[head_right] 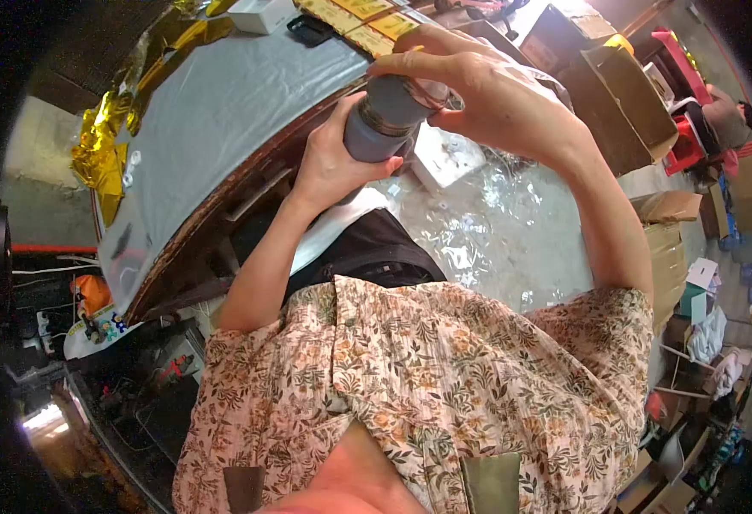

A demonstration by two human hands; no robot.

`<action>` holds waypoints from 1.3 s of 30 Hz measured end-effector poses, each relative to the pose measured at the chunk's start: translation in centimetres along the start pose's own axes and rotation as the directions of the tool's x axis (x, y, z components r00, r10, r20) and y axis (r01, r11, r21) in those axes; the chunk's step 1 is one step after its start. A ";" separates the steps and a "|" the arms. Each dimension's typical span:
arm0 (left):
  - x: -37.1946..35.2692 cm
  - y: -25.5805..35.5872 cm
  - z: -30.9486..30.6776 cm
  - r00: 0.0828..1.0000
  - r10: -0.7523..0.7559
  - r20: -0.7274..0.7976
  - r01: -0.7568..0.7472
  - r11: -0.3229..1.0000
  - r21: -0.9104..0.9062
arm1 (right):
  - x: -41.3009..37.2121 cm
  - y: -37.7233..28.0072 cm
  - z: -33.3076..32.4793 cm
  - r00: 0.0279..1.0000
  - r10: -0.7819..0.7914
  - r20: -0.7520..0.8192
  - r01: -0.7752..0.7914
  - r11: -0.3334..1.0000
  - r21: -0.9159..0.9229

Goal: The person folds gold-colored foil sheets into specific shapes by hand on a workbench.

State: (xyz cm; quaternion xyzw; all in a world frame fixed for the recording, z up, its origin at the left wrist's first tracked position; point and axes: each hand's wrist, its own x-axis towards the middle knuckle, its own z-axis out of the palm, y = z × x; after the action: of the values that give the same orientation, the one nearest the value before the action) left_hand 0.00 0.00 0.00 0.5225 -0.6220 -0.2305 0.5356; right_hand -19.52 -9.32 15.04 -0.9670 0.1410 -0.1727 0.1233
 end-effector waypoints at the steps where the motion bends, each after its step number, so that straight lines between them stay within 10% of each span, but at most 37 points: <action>1: 0.1 0.4 0.1 1.000 -0.009 0.023 0.009 1.000 0.022 | 0.2 0.1 -0.2 0.996 -0.019 0.090 0.015 0.999 0.044; 6: 2.3 -1.7 0.2 0.994 0.073 0.082 -0.078 0.996 0.050 | 0.8 2.1 1.3 0.986 -0.081 0.148 0.092 0.994 -0.065; 12: 1.5 -3.7 1.2 0.987 0.054 0.149 -0.061 0.997 0.040 | -0.3 2.9 1.6 0.953 0.298 -0.054 -0.294 0.953 0.073; 14: 1.3 -4.5 1.6 0.994 0.000 0.106 -0.001 1.000 0.005 | -2.6 5.9 0.0 0.877 0.480 -0.021 -0.475 0.874 0.104; 15: 1.3 -5.0 2.0 0.997 -0.044 0.065 0.046 0.999 -0.026 | -5.2 9.8 0.7 0.948 0.320 0.005 -0.319 0.945 0.077; 17: 1.3 -6.2 3.3 0.998 -0.058 0.022 0.059 0.994 -0.094 | -5.6 8.3 3.9 0.756 0.572 0.318 -0.616 0.786 0.049; 21: 1.7 -6.9 7.4 0.995 -0.101 0.019 0.103 0.984 -0.149 | -9.0 7.2 17.6 0.833 0.553 0.016 -0.429 0.628 0.649; 24: 1.7 -7.2 10.3 0.989 -0.141 0.043 0.146 0.977 -0.154 | -9.5 7.0 19.2 0.611 0.787 0.085 -0.624 0.413 0.663; 28: 2.0 -8.6 11.7 0.973 -0.161 0.164 0.180 0.978 -0.107 | -12.1 8.6 22.9 0.580 0.811 -0.071 -0.581 0.474 0.662; 33: 1.7 -11.5 13.1 0.911 -0.288 0.295 0.341 0.929 -0.146 | -13.4 11.8 26.1 0.587 0.803 0.105 -0.554 0.304 0.775; 38: 3.2 -13.0 12.1 0.954 -0.034 0.297 0.069 0.992 -0.109 | -12.3 13.2 28.2 0.446 0.885 -0.134 -0.424 0.341 0.839; 39: 3.7 -11.8 9.9 0.947 -0.028 0.319 0.028 1.000 0.005 | -13.2 15.5 28.8 0.450 0.893 -0.022 -0.642 0.341 0.687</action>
State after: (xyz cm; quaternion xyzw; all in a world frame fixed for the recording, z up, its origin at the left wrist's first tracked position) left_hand -3.79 -10.12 -11.62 0.4873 -0.6929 -0.3196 0.4247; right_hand -24.36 -14.11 -19.57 -0.6259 0.5510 -0.3170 0.4519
